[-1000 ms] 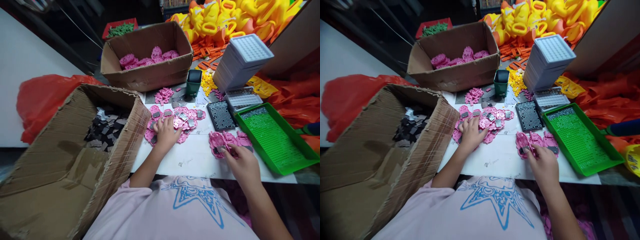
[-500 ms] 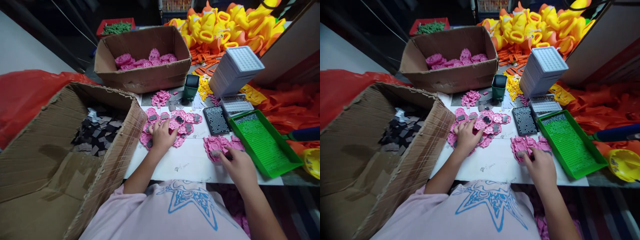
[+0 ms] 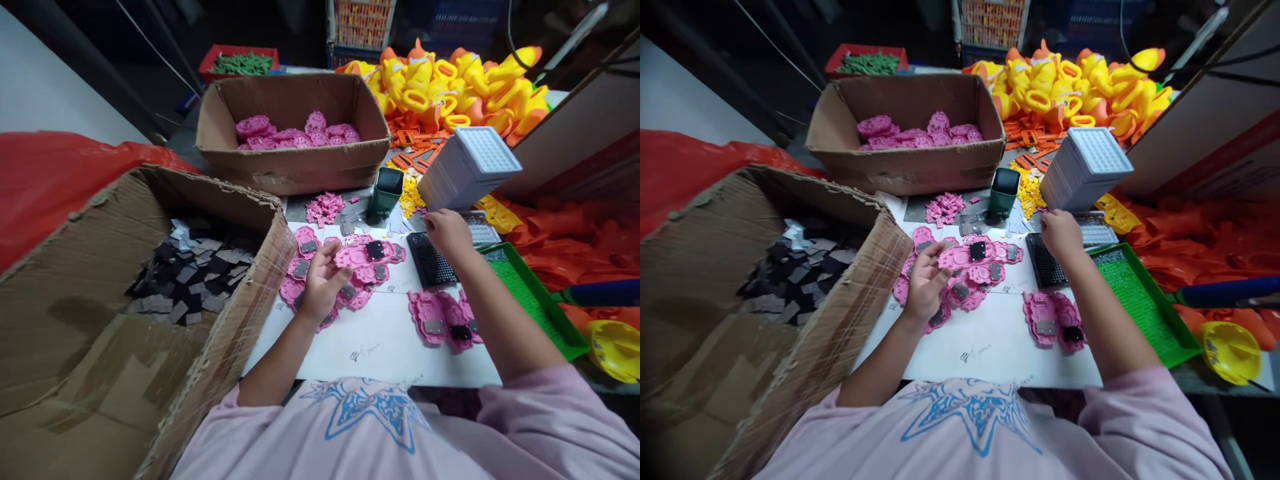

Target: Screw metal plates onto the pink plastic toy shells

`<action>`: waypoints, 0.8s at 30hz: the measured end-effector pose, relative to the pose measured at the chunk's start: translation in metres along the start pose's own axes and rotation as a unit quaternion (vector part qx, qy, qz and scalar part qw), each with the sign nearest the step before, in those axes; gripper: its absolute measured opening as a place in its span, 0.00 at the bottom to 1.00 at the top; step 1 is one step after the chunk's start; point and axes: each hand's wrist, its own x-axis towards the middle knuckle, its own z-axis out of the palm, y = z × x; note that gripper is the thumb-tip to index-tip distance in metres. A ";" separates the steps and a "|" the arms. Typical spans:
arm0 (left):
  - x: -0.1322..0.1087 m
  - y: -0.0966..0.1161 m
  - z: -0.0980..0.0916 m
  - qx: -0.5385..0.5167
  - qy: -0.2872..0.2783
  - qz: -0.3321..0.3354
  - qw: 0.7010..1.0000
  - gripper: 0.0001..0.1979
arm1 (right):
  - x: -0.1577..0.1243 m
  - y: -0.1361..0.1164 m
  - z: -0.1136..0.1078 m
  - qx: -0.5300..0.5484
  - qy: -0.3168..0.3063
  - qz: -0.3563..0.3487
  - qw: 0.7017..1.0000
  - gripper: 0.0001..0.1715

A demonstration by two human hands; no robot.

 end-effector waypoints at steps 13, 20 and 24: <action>-0.002 0.005 -0.010 -0.199 -0.020 -0.061 0.978 0.29 | 0.075 0.004 0.034 -0.134 -0.111 -0.005 0.985 0.21; -0.002 0.010 -0.009 -0.228 -0.018 -0.076 0.970 0.27 | 0.078 0.011 0.036 -0.138 -0.132 -0.015 0.982 0.22; -0.003 0.008 -0.011 -0.246 -0.003 -0.094 0.965 0.24 | 0.078 0.012 0.034 -0.130 -0.140 -0.021 0.981 0.22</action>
